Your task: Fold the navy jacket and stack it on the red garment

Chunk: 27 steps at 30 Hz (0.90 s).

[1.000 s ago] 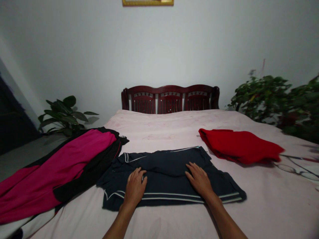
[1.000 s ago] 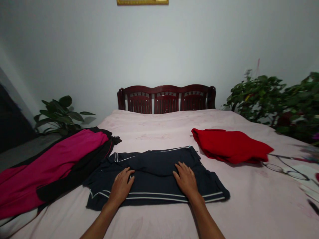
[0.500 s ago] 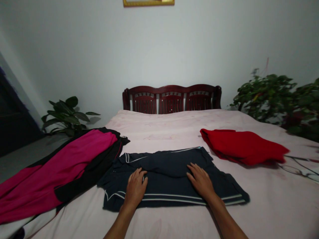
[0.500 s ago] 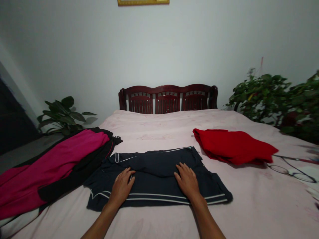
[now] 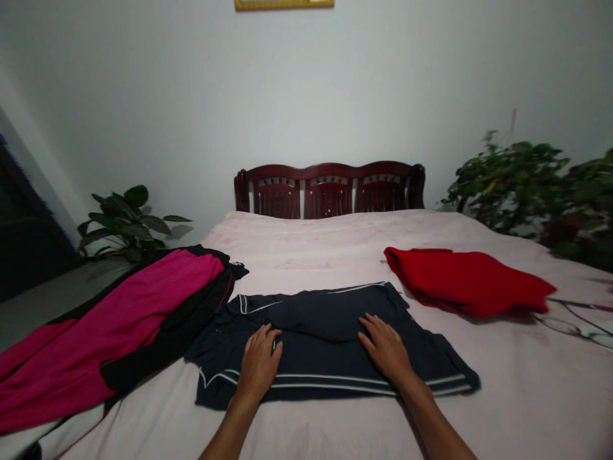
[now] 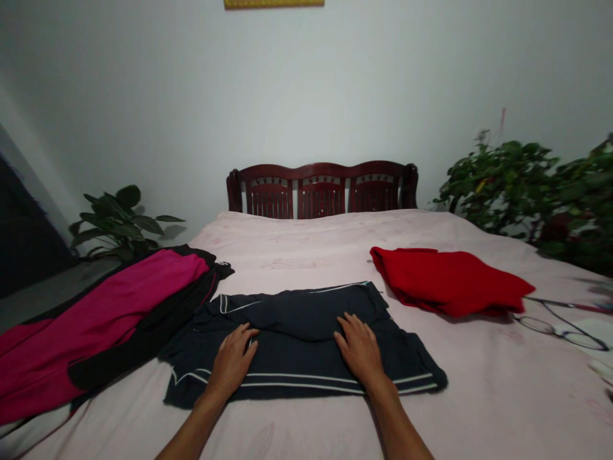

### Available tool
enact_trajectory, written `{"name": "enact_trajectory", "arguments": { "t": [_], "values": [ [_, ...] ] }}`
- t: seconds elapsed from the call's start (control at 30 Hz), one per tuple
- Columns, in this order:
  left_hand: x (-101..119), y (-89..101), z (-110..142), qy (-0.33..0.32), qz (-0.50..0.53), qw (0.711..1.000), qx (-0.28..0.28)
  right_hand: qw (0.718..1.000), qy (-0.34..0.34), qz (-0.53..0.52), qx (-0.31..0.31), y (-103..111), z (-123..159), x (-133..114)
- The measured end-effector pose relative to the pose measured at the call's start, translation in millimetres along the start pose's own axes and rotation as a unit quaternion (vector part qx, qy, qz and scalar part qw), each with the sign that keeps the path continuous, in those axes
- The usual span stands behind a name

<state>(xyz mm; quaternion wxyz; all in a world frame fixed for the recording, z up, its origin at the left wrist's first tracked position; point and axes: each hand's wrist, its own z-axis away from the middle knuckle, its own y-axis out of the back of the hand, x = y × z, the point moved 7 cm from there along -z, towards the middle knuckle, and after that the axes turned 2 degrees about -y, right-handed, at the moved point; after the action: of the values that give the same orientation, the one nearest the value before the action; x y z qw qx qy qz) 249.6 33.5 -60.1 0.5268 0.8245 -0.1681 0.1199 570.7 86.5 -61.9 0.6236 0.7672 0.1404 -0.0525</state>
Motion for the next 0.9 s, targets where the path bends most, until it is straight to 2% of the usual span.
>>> {"name": "enact_trajectory", "arguments": {
  "t": [0.9],
  "values": [
    [-1.5, -0.8, -0.4, 0.002, 0.005, 1.0, -0.01, 1.0, 0.003, 0.0, -0.001, -0.3, -0.1, -0.2]
  ]
}}
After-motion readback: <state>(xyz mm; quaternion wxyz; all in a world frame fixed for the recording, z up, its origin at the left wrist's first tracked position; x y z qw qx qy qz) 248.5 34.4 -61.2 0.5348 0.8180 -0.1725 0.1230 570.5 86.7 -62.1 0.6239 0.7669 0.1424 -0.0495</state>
